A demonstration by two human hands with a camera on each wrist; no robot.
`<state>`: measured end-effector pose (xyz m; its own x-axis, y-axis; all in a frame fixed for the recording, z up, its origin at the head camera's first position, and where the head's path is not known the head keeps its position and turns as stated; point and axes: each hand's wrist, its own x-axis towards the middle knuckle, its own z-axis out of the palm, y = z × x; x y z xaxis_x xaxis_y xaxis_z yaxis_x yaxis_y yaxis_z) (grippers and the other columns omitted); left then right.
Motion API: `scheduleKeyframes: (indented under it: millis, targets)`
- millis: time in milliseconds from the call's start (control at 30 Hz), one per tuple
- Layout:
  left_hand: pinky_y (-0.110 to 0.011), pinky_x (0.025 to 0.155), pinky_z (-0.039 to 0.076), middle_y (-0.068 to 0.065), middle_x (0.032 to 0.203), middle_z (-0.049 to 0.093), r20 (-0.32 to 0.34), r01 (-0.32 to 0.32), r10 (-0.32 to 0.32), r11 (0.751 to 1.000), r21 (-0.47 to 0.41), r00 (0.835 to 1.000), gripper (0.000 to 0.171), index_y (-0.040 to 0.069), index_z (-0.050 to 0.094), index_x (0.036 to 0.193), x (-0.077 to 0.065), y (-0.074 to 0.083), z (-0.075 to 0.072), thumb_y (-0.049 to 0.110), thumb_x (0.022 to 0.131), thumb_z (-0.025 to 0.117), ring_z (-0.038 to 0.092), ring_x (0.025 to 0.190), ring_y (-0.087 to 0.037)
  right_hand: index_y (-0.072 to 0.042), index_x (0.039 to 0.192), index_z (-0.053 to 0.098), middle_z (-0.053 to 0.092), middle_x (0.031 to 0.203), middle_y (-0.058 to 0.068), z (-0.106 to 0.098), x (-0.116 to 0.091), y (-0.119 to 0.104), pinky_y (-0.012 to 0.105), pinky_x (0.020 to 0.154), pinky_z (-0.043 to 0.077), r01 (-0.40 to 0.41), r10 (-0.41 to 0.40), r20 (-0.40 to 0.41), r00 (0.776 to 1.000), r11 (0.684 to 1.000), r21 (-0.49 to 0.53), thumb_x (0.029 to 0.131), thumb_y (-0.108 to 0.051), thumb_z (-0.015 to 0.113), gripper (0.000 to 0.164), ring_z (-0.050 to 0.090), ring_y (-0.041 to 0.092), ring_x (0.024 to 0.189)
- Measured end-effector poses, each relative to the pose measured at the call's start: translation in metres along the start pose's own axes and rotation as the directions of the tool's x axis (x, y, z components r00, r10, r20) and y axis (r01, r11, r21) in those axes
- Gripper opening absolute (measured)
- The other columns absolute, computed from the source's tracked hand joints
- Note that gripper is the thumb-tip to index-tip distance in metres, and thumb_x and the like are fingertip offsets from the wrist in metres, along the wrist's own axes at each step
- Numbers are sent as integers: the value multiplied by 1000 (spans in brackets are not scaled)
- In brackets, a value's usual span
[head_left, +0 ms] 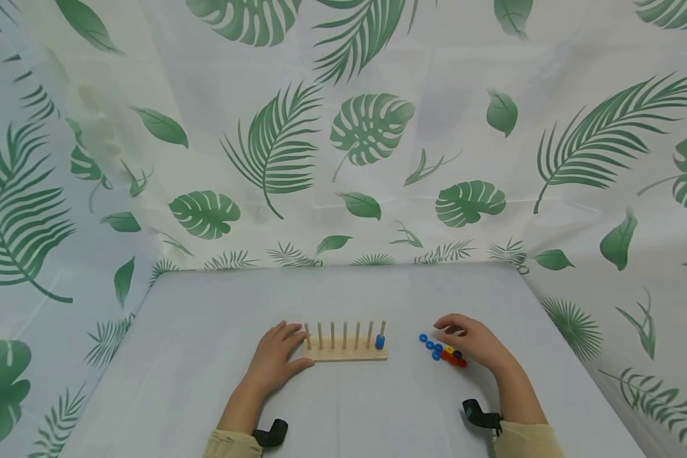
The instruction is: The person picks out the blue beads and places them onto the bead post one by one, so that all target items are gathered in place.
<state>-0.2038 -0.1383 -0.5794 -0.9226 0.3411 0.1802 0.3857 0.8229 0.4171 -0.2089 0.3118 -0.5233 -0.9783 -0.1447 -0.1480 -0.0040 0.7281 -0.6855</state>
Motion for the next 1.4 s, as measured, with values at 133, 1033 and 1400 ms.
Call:
scheduleKeyframes:
  millis: [133,1033,1400]
  targets:
    - [-56,121,27,-5,146,52,2,3,-3,1000,-8,1000,65,16,61,135,0,1,-1,55,83,72,36,145,-37,-22,115,68,65,109,4,1,0,10,28,72,52,-43,43,6,999,999,-9,92,-34,70,25,56,22,96]
    - [-54,121,28,-3,147,52,-2,-8,8,1000,23,1000,65,17,61,135,0,-1,0,56,83,71,36,145,-35,-16,110,69,55,87,3,7,11,16,29,64,45,-82,82,70,994,997,4,89,-27,73,23,53,18,79]
    - [-54,120,29,-3,146,53,-7,-15,15,999,34,1000,64,18,61,134,1,-2,1,57,83,70,37,144,-35,-19,115,68,55,89,4,7,14,18,28,66,44,-111,112,52,992,994,-17,92,-28,70,25,53,18,81]
